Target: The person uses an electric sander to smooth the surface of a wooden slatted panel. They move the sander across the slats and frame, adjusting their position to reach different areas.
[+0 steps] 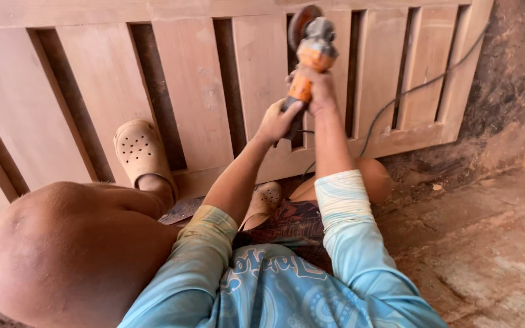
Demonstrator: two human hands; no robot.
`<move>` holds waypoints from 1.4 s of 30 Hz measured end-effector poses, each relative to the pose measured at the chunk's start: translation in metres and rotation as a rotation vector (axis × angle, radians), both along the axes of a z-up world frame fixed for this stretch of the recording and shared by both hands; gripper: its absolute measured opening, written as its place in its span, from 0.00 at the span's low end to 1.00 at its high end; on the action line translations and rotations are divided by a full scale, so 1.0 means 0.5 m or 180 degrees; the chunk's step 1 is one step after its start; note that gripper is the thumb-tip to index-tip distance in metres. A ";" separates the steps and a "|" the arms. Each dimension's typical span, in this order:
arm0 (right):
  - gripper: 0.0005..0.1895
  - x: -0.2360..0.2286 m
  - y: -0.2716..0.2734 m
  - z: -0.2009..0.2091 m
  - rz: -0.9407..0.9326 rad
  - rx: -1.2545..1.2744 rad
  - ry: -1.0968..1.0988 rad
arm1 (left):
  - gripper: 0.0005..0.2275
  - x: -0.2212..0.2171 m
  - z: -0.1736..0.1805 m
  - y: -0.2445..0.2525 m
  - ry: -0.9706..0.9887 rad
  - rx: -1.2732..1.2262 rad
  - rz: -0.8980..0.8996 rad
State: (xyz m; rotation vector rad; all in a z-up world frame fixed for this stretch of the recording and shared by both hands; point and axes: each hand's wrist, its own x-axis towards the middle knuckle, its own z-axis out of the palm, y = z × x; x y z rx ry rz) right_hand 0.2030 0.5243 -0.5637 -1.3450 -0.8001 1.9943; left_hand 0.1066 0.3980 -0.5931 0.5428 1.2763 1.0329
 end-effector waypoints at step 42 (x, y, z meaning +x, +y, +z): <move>0.12 -0.108 -0.002 -0.059 -0.0687 -0.0088 -0.0080 | 0.10 -0.152 -0.196 -0.127 -0.2694 0.0107 -0.0373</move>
